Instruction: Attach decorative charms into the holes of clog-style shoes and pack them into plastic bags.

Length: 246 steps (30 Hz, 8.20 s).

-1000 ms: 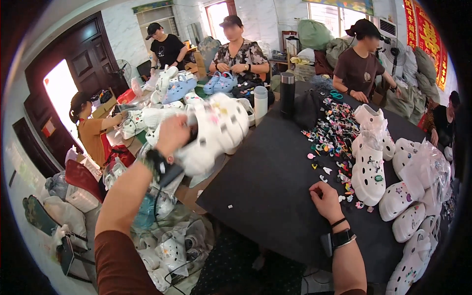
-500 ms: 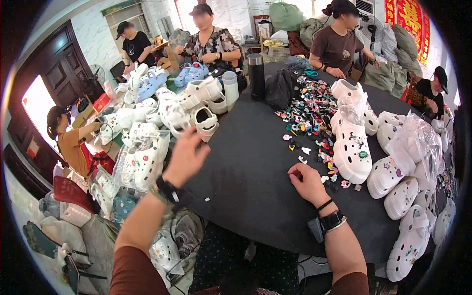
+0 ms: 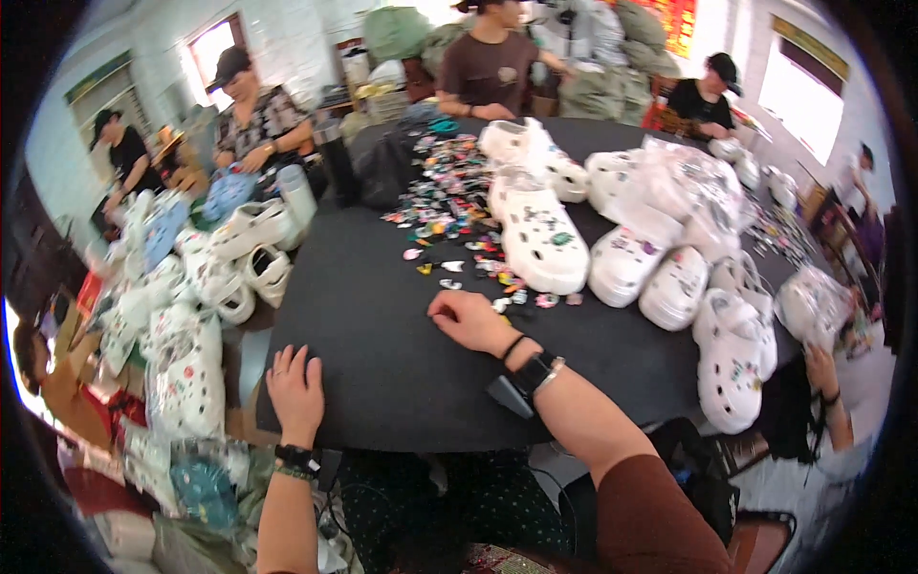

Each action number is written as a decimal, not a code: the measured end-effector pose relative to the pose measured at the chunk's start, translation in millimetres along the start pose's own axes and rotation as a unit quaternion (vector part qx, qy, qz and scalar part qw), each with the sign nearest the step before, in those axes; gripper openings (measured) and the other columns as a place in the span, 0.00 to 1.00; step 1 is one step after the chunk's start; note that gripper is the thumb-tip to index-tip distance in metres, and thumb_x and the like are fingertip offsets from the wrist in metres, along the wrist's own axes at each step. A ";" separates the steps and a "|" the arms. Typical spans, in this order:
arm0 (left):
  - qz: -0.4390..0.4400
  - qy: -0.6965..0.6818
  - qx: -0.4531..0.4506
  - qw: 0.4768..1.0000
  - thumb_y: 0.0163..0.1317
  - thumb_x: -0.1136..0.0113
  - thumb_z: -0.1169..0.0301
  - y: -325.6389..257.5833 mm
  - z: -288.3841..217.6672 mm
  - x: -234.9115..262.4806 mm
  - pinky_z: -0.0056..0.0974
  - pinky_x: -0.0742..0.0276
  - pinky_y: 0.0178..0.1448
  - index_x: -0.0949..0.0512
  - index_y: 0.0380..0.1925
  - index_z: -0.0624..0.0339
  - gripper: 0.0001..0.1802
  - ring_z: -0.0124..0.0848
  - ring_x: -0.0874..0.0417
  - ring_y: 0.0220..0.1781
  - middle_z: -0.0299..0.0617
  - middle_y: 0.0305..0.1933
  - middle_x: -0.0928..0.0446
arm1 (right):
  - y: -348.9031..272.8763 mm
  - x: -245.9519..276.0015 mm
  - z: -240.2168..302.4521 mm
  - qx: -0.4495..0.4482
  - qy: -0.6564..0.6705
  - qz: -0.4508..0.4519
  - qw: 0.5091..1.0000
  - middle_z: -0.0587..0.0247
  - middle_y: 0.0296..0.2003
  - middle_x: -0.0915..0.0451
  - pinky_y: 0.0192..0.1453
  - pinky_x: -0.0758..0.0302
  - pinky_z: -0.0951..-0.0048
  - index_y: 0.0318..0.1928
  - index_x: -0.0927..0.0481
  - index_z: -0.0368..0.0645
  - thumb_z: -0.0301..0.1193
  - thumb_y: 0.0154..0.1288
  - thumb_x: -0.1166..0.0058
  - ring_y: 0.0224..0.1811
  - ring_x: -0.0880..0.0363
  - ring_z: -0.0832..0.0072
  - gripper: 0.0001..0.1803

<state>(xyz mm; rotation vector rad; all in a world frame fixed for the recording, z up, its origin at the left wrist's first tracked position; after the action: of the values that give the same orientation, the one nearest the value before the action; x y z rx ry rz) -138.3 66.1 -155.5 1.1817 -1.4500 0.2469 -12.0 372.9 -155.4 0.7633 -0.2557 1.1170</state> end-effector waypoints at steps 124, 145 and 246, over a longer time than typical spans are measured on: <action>-0.091 -0.389 0.111 0.910 0.76 0.58 0.59 0.5 22.5 -13.7 0.40 0.36 0.68 0.33 0.63 0.69 0.26 0.43 0.27 0.64 0.54 0.63 0.28 | -82.9 29.2 117.2 -0.006 -0.279 0.119 0.953 0.43 0.75 0.59 0.72 0.52 0.33 0.76 0.54 0.56 0.46 0.36 0.21 0.76 0.65 0.33 0.69; -0.030 -0.130 -0.039 0.990 0.64 0.44 0.57 41.4 -71.3 36.0 0.64 0.39 0.61 0.21 0.50 0.58 0.20 0.49 0.23 0.57 0.50 0.50 0.21 | -52.0 -65.4 121.9 -0.024 -0.352 -0.036 0.935 0.48 0.74 0.51 0.68 0.53 0.33 0.73 0.46 0.47 0.50 0.49 0.30 0.76 0.62 0.39 0.55; 0.137 -0.575 -0.164 0.789 0.48 0.23 0.71 -175.1 -13.6 198.2 0.68 0.56 0.75 0.19 0.32 0.57 0.14 0.61 0.52 0.77 0.50 0.64 0.30 | -113.2 16.3 302.1 0.416 -0.136 0.321 0.840 0.47 0.54 0.30 0.63 0.37 0.36 0.56 0.23 0.56 0.26 0.52 0.39 0.60 0.32 0.45 0.28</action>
<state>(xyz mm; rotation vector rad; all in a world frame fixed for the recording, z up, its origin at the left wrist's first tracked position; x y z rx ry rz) 42.8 -105.5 -66.6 0.7921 -2.5965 -0.6511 149.4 158.5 24.4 1.7056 -0.2692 1.7912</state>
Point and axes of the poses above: each hand's wrist, its own y-axis towards the middle knuckle, its own x-axis out of the back of the hand, z = x × y, the point moved 1 cm from there along y, towards the middle knuckle
